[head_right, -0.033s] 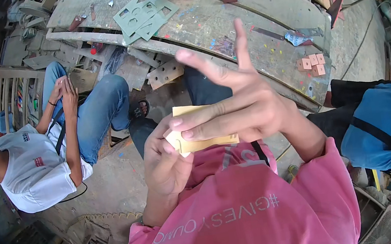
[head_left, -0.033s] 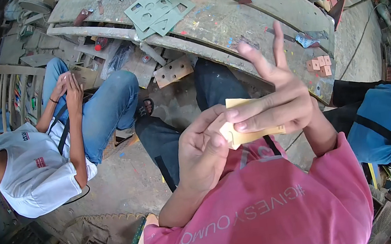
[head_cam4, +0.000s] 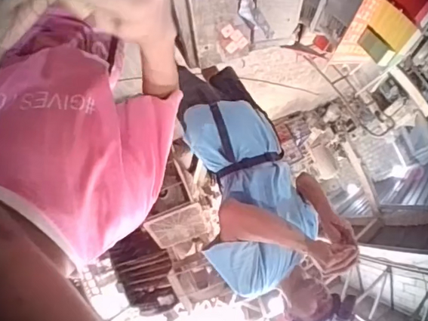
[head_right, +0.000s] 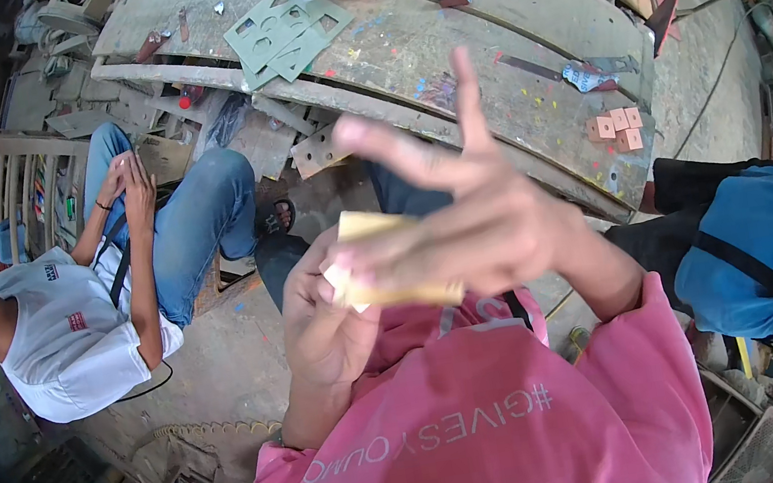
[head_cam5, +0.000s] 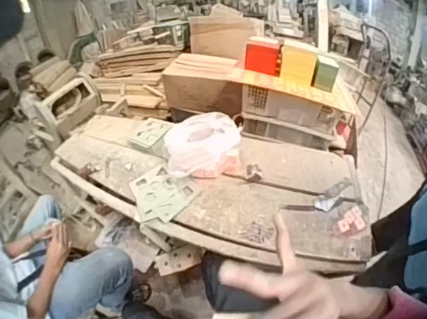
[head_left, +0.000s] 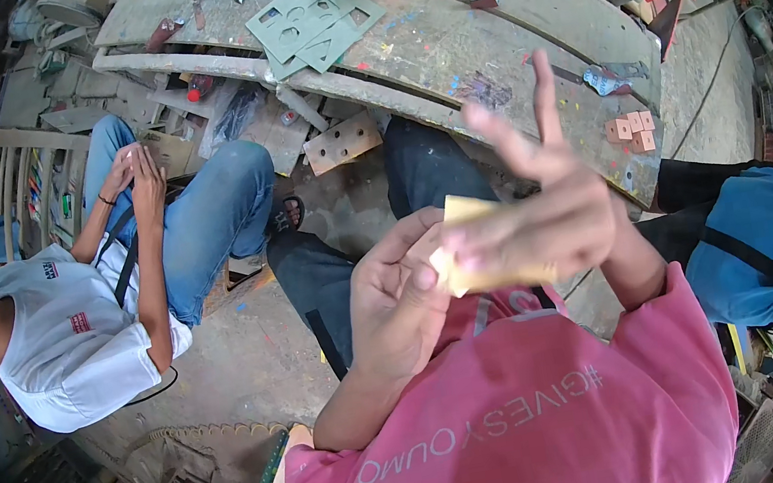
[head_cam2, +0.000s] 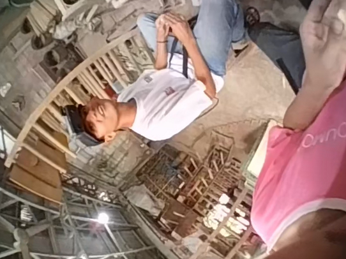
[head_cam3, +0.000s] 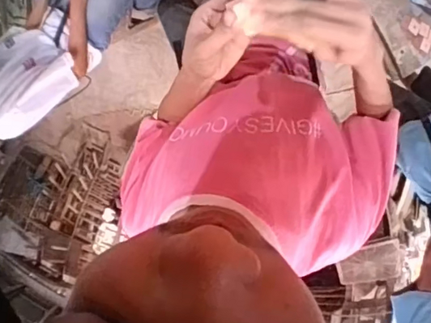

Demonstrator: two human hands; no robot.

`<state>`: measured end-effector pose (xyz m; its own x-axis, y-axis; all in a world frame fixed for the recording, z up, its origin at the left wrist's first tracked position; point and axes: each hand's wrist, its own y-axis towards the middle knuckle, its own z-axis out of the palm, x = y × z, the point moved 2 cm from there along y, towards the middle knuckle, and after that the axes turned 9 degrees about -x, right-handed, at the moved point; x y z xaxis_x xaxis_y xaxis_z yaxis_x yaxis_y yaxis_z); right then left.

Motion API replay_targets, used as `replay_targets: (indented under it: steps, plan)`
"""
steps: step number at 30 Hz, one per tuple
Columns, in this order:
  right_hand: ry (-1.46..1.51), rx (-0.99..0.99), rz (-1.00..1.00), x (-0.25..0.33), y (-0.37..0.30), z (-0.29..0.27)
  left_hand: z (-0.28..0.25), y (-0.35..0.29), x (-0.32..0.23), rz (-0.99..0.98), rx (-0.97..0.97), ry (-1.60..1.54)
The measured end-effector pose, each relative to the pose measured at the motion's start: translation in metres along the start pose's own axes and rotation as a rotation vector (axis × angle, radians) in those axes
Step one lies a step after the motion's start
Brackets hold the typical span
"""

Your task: The person uses a small knife to carve a hole into a small wooden block. They then use a sanding block to smooth the edges of the carved block. The person repeats this process on another wooden block, carving and sanding it.

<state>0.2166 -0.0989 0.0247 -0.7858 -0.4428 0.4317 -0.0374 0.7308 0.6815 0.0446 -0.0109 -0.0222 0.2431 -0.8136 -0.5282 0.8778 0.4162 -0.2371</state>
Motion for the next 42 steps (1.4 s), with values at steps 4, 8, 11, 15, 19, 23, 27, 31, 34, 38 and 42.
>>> replay_targets:
  steps: [4,8,11,15,19,23,27,31,34,38,42]
  plan:
    - [0.016,0.031,-0.011,-0.002,0.000,-0.003,0.001,-0.001,0.002,0.009,0.005,-0.008]
    - [0.060,0.035,-0.039,0.009,0.001,0.003,-0.004,-0.001,0.002,-0.051,0.008,-0.054]
    - [0.002,0.023,-0.019,-0.003,0.004,-0.008,0.001,-0.004,0.004,-0.030,-0.066,0.009]
    - [0.064,0.028,-0.073,0.012,0.004,0.004,0.005,-0.002,0.001,-0.075,-0.032,-0.065]
    - [-0.013,0.033,-0.042,-0.001,0.007,-0.004,0.009,-0.002,0.003,-0.044,0.016,-0.063]
    - [0.028,-0.009,-0.063,0.008,0.004,0.004,0.001,-0.001,0.003,-0.011,0.081,0.014]
    - [0.038,0.007,0.007,0.008,0.003,0.001,0.003,-0.003,0.001,0.050,-0.024,0.133]
    - [-0.179,-0.009,0.168,-0.014,-0.004,-0.007,0.000,-0.005,0.002,0.141,-0.012,0.224]
    - [-0.089,-0.165,0.252,-0.016,-0.016,-0.016,0.001,-0.005,-0.004,0.208,-0.014,0.244]
    - [0.031,-0.148,0.138,0.016,-0.007,-0.007,-0.004,-0.003,-0.001,0.262,-0.062,0.301]
    - [-0.248,-0.025,0.208,0.008,-0.008,-0.006,-0.004,-0.004,-0.005,0.278,0.008,0.319]
